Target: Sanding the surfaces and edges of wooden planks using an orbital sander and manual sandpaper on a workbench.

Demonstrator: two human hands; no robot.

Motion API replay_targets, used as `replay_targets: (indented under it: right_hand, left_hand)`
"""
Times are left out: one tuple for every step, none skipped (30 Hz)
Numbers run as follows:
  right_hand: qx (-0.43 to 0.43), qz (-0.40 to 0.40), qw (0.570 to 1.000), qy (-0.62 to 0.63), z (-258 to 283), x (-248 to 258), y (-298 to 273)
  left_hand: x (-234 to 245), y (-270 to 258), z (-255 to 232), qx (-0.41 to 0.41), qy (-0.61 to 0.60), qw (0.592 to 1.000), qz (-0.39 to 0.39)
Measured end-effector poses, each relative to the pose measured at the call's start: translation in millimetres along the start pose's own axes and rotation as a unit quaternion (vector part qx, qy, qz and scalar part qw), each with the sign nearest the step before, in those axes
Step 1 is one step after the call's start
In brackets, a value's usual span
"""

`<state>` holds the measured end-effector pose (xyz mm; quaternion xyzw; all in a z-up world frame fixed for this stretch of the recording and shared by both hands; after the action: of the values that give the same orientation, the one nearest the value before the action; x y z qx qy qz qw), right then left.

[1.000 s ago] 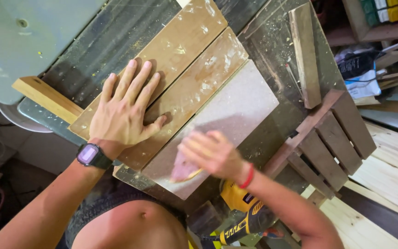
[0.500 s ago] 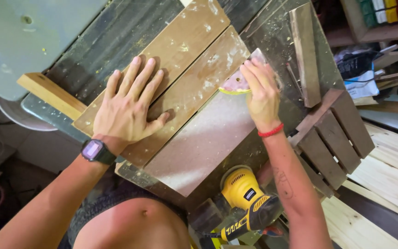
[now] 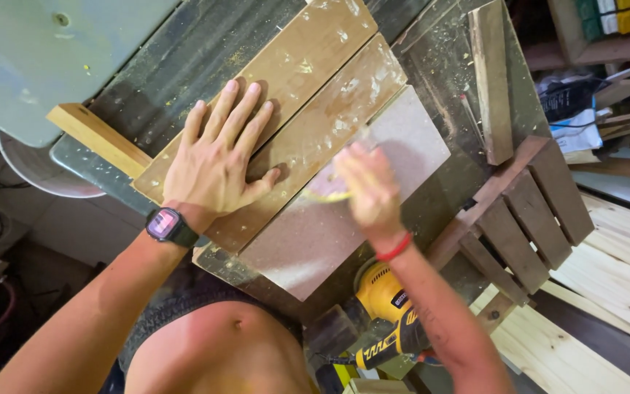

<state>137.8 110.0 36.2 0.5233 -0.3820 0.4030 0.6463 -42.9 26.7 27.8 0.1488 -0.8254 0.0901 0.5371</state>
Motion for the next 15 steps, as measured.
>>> replay_targets:
  right_hand:
    - [-0.001, 0.001, 1.0, -0.003, 13.5, -0.5, -0.8]
    - [0.008, 0.016, 1.0, 0.007, 28.3, -3.6, -1.5]
    - [0.016, 0.031, 0.999, 0.018, 43.4, -6.8, -2.1]
    - [0.015, 0.032, 0.999, 0.016, 52.6, -7.9, -6.5]
    - [0.032, 0.043, 0.998, 0.04, 63.8, -11.6, -10.3]
    - [0.049, 0.054, 0.995, 0.064, 75.0, -15.4, -14.2]
    - [0.049, 0.054, 0.995, 0.062, 70.5, -16.4, -17.9]
    - [0.09, 0.066, 0.993, 0.044, 72.4, -18.6, -21.6]
    - [0.13, 0.076, 0.988, 0.026, 74.6, -21.3, -26.0]
    - [0.129, 0.075, 0.989, 0.024, 62.5, -20.9, -23.0]
    - [0.127, 0.041, 0.991, 0.031, 50.8, -15.2, -19.7]
    - [0.125, 0.007, 0.991, 0.039, 39.1, -9.3, -17.1]
    - [0.123, 0.008, 0.992, 0.037, 28.9, -7.3, -17.9]
    - [0.113, 0.026, 0.993, 0.032, 17.9, -8.2, -18.8]
    - [0.104, 0.044, 0.993, 0.029, 7.8, -9.7, -19.6]
  left_hand:
    - [0.0, -0.3, 0.1, -0.002, -0.002, 1.0, -0.001]
    - [-1.0, -0.4, 0.4, -0.001, -0.006, 1.0, 0.005]
    - [-1.7, -0.9, 0.8, 0.0, -0.01, 1.0, 0.011]
    - [-1.5, -1.8, 0.4, -0.002, -0.012, 1.0, 0.01]
    - [-2.0, -1.3, 0.3, -0.002, -0.002, 1.0, 0.009]
    - [-2.5, -0.6, 0.3, -0.003, 0.008, 1.0, 0.008]
    - [-2.5, -0.6, 0.1, -0.004, 0.007, 1.0, 0.007]
    - [-2.2, -0.5, 0.2, -0.001, 0.005, 1.0, 0.004]
    - [-2.0, -0.1, 0.4, -0.001, 0.004, 1.0, 0.001]
    - [-1.9, -0.4, -0.1, -0.004, 0.004, 1.0, 0.001]
    - [-3.4, -0.1, 0.6, 0.001, -0.002, 1.0, 0.011]
    - [-5.0, 0.1, 1.2, 0.006, -0.007, 1.0, 0.021]
    - [-5.5, 0.2, 0.6, 0.004, -0.007, 1.0, 0.022]
    - [-4.5, -0.1, 0.2, 0.002, -0.003, 1.0, 0.011]
    - [-2.8, -1.4, 0.6, 0.002, 0.004, 1.0, 0.001]
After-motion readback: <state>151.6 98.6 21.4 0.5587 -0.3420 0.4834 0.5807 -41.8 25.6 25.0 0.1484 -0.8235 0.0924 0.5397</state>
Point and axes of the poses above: each hand's wrist, its own y-axis towards the middle knuckle, its own x-axis out of the back of the hand, z = x × y, the point moved 8 cm from there along y, towards the middle knuckle, and after that the axes turned 11 degrees about x, right-handed, at the moved point
